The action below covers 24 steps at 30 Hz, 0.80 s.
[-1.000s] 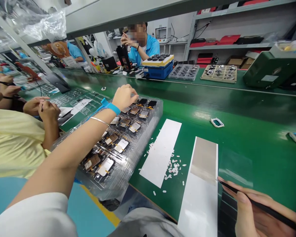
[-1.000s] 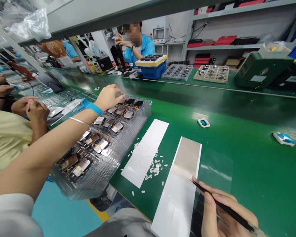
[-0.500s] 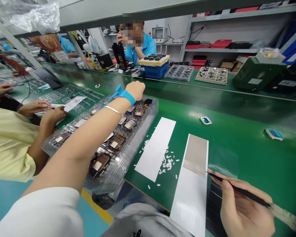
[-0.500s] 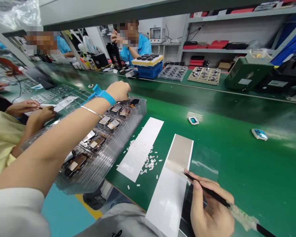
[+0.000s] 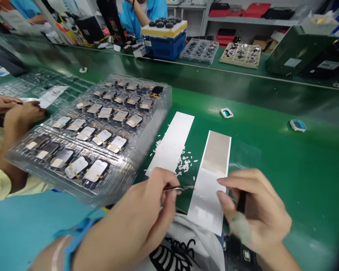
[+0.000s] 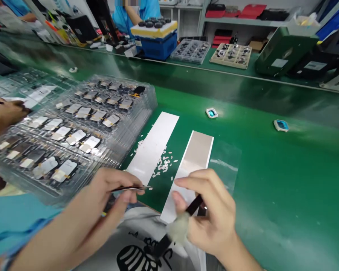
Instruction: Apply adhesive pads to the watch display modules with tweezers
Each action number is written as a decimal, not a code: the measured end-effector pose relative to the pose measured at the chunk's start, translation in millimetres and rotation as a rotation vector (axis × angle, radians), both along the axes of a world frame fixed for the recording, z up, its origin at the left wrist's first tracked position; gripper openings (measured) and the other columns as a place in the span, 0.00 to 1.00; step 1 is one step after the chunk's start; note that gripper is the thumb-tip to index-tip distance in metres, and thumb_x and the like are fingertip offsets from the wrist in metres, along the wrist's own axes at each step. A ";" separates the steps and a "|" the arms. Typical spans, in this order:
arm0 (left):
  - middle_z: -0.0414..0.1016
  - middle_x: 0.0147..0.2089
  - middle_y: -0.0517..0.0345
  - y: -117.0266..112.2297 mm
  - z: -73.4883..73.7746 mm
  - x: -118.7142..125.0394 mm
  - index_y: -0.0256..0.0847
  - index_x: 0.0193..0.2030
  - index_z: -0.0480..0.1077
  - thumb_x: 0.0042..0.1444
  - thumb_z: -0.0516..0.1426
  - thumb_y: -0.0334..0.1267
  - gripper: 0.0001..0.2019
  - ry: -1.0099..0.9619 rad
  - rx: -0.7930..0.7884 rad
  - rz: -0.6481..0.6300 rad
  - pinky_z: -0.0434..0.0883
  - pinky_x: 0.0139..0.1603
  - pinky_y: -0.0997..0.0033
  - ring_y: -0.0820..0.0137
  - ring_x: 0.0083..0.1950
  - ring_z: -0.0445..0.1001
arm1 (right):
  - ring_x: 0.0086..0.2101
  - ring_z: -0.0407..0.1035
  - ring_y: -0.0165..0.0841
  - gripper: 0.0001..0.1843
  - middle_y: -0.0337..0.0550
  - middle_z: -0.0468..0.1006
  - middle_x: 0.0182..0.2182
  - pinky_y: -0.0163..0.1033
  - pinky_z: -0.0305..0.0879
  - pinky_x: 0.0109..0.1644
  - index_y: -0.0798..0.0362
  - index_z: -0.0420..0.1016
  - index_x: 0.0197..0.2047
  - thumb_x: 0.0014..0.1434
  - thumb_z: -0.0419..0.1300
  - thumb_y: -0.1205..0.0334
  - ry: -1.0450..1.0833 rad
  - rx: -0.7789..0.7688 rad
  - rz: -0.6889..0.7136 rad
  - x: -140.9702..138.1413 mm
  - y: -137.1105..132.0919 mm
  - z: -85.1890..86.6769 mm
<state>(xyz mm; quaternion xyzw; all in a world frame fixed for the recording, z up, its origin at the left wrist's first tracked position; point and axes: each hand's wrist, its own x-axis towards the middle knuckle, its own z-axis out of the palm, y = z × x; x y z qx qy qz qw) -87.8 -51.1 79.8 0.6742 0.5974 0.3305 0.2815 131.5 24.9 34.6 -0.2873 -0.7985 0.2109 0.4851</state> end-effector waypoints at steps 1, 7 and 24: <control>0.76 0.41 0.58 -0.2 -10.4 6.4 0.47 0.49 0.61 0.66 0.51 0.32 0.07 -0.079 -0.035 -0.015 0.71 0.34 0.69 0.68 0.36 0.77 | 0.32 0.69 0.29 0.10 0.42 0.73 0.35 0.34 0.65 0.28 0.54 0.75 0.45 0.59 0.64 0.71 -0.031 0.031 0.036 -6.3 0.4 2.3; 0.71 0.34 0.59 30.7 -62.0 22.8 0.45 0.47 0.65 0.71 0.51 0.40 0.04 -0.466 -0.093 -0.032 0.69 0.36 0.70 0.69 0.35 0.73 | 0.32 0.76 0.30 0.07 0.42 0.79 0.34 0.33 0.72 0.32 0.52 0.75 0.43 0.63 0.62 0.72 -0.202 0.184 -0.057 -25.0 8.0 -12.4; 0.73 0.37 0.58 52.5 -88.5 19.9 0.44 0.45 0.67 0.70 0.52 0.38 0.04 -0.542 -0.067 -0.096 0.68 0.38 0.70 0.70 0.37 0.73 | 0.31 0.72 0.29 0.06 0.43 0.76 0.34 0.34 0.65 0.29 0.54 0.72 0.41 0.67 0.54 0.70 -0.353 0.003 -0.188 -28.7 19.8 -29.1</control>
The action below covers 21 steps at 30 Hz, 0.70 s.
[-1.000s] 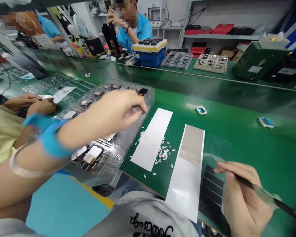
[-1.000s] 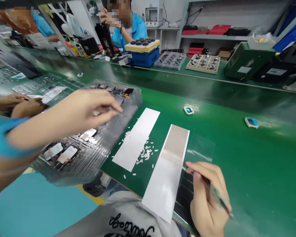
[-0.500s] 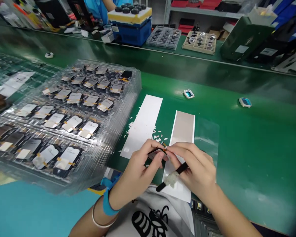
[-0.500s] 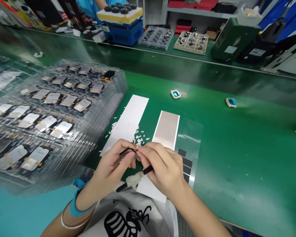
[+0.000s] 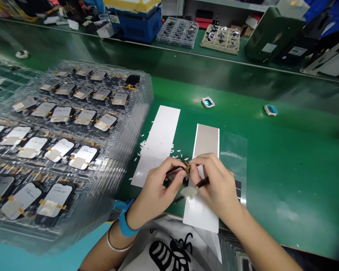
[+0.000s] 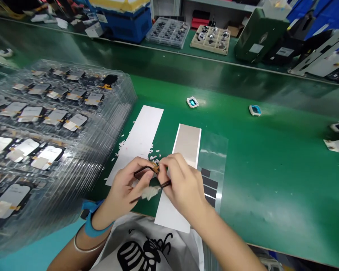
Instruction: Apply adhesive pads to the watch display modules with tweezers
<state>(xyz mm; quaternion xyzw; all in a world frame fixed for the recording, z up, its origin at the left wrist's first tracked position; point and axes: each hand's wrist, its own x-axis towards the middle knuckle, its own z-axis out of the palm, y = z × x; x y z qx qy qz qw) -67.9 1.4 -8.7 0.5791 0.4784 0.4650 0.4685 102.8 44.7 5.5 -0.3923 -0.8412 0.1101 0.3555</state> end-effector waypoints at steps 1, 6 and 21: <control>0.72 0.37 0.58 -0.8 -1.7 0.0 0.44 0.45 0.67 0.70 0.52 0.39 0.04 -0.049 -0.015 0.008 0.68 0.38 0.70 0.70 0.37 0.73 | 0.30 0.71 0.29 0.06 0.41 0.75 0.32 0.33 0.63 0.28 0.54 0.72 0.38 0.67 0.56 0.67 0.036 -0.093 -0.012 0.5 5.2 2.3; 0.66 0.30 0.63 -5.6 -6.0 -1.2 0.46 0.46 0.60 0.72 0.50 0.43 0.05 -0.236 -0.140 0.015 0.62 0.29 0.72 0.73 0.31 0.67 | 0.28 0.70 0.29 0.06 0.39 0.77 0.28 0.32 0.64 0.29 0.53 0.77 0.32 0.60 0.63 0.62 0.201 -0.618 0.048 -2.2 32.3 1.5; 0.66 0.30 0.65 -6.2 -8.2 -0.6 0.47 0.48 0.57 0.72 0.50 0.44 0.06 -0.299 -0.217 0.000 0.62 0.32 0.73 0.73 0.32 0.66 | 0.21 0.69 0.30 0.17 0.41 0.79 0.25 0.35 0.65 0.23 0.53 0.78 0.31 0.61 0.65 0.48 0.479 -0.978 0.223 -9.3 18.2 1.6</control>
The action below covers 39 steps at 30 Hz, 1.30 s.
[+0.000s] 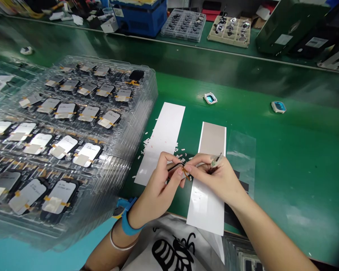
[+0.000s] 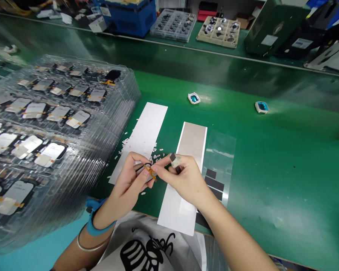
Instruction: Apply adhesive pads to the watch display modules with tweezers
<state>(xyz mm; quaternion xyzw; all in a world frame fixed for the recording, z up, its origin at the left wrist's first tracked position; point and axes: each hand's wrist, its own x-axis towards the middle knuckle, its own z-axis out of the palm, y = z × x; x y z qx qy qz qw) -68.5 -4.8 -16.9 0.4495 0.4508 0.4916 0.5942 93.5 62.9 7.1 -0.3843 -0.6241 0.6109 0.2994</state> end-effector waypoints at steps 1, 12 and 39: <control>0.66 0.31 0.64 -0.5 -0.2 -0.6 0.48 0.48 0.57 0.72 0.49 0.45 0.06 -0.014 -0.018 -0.011 0.63 0.33 0.72 0.73 0.33 0.66 | 0.21 0.68 0.29 0.16 0.41 0.79 0.25 0.34 0.63 0.22 0.53 0.78 0.31 0.61 0.65 0.49 -0.008 0.013 -0.016 -0.9 -1.3 0.3; 0.64 0.30 0.64 1.7 -3.1 -0.4 0.47 0.47 0.55 0.71 0.50 0.45 0.07 0.020 -0.009 -0.022 0.61 0.31 0.73 0.72 0.30 0.63 | 0.25 0.74 0.29 0.07 0.38 0.77 0.26 0.31 0.67 0.26 0.52 0.77 0.30 0.60 0.64 0.62 0.048 0.125 -0.125 -6.4 -13.4 -4.0; 0.59 0.28 0.66 0.1 -3.0 -0.9 0.44 0.50 0.60 0.73 0.48 0.41 0.06 0.092 0.158 -0.021 0.55 0.26 0.74 0.76 0.27 0.57 | 0.18 0.46 0.22 0.10 0.34 0.63 0.19 0.33 0.41 0.20 0.55 0.78 0.35 0.60 0.62 0.56 -0.042 -0.083 0.031 15.3 -0.6 6.6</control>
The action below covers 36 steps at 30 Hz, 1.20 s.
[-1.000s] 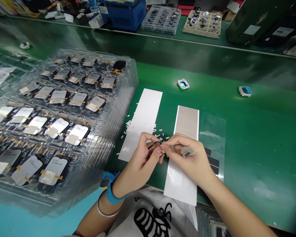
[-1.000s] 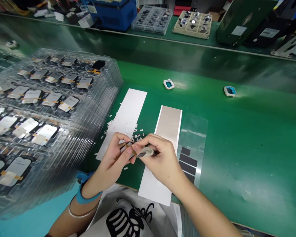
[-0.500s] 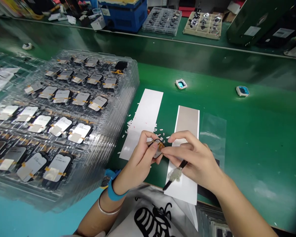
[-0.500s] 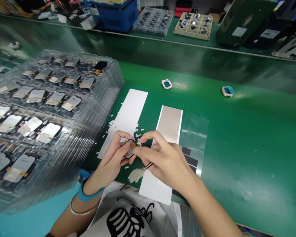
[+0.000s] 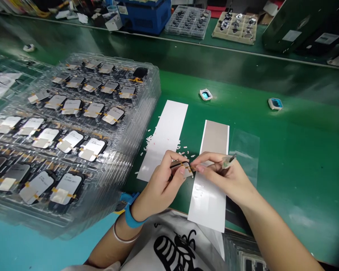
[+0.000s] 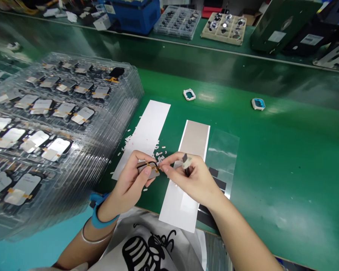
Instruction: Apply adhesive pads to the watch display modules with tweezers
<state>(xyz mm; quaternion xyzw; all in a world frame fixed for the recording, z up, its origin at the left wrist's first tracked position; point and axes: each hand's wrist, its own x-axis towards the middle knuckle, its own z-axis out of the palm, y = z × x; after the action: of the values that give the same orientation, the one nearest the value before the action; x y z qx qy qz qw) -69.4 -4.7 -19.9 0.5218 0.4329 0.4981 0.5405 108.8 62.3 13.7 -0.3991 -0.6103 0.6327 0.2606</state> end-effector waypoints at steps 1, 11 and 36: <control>0.58 0.28 0.66 -0.3 -0.8 -0.4 0.44 0.50 0.60 0.73 0.48 0.42 0.06 0.006 -0.002 -0.003 0.55 0.26 0.74 0.75 0.27 0.57 | 0.18 0.45 0.22 0.11 0.32 0.60 0.18 0.32 0.40 0.21 0.55 0.78 0.34 0.59 0.63 0.55 0.009 -0.030 0.015 -0.1 -0.2 -1.6; 0.55 0.25 0.68 -0.4 -2.4 -2.3 0.47 0.51 0.60 0.73 0.48 0.44 0.06 0.075 0.000 -0.040 0.54 0.24 0.74 0.77 0.23 0.54 | 0.19 0.45 0.23 0.10 0.32 0.59 0.18 0.33 0.40 0.22 0.54 0.78 0.29 0.56 0.65 0.56 0.033 -0.078 -0.023 -4.1 -2.3 -9.9; 0.56 0.28 0.67 2.2 1.7 2.5 0.47 0.51 0.57 0.71 0.51 0.45 0.08 -0.063 -0.168 -0.038 0.53 0.27 0.74 0.75 0.28 0.54 | 0.18 0.48 0.23 0.12 0.34 0.66 0.17 0.33 0.43 0.22 0.53 0.76 0.28 0.54 0.67 0.53 0.039 -0.029 -0.236 -18.5 -12.4 -8.6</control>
<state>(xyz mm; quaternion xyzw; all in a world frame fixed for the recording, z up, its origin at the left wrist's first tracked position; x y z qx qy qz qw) -66.9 -2.6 -18.2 0.4668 0.4457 0.4659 0.6053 90.3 49.9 5.1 -0.4595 -0.5447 0.6139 0.3396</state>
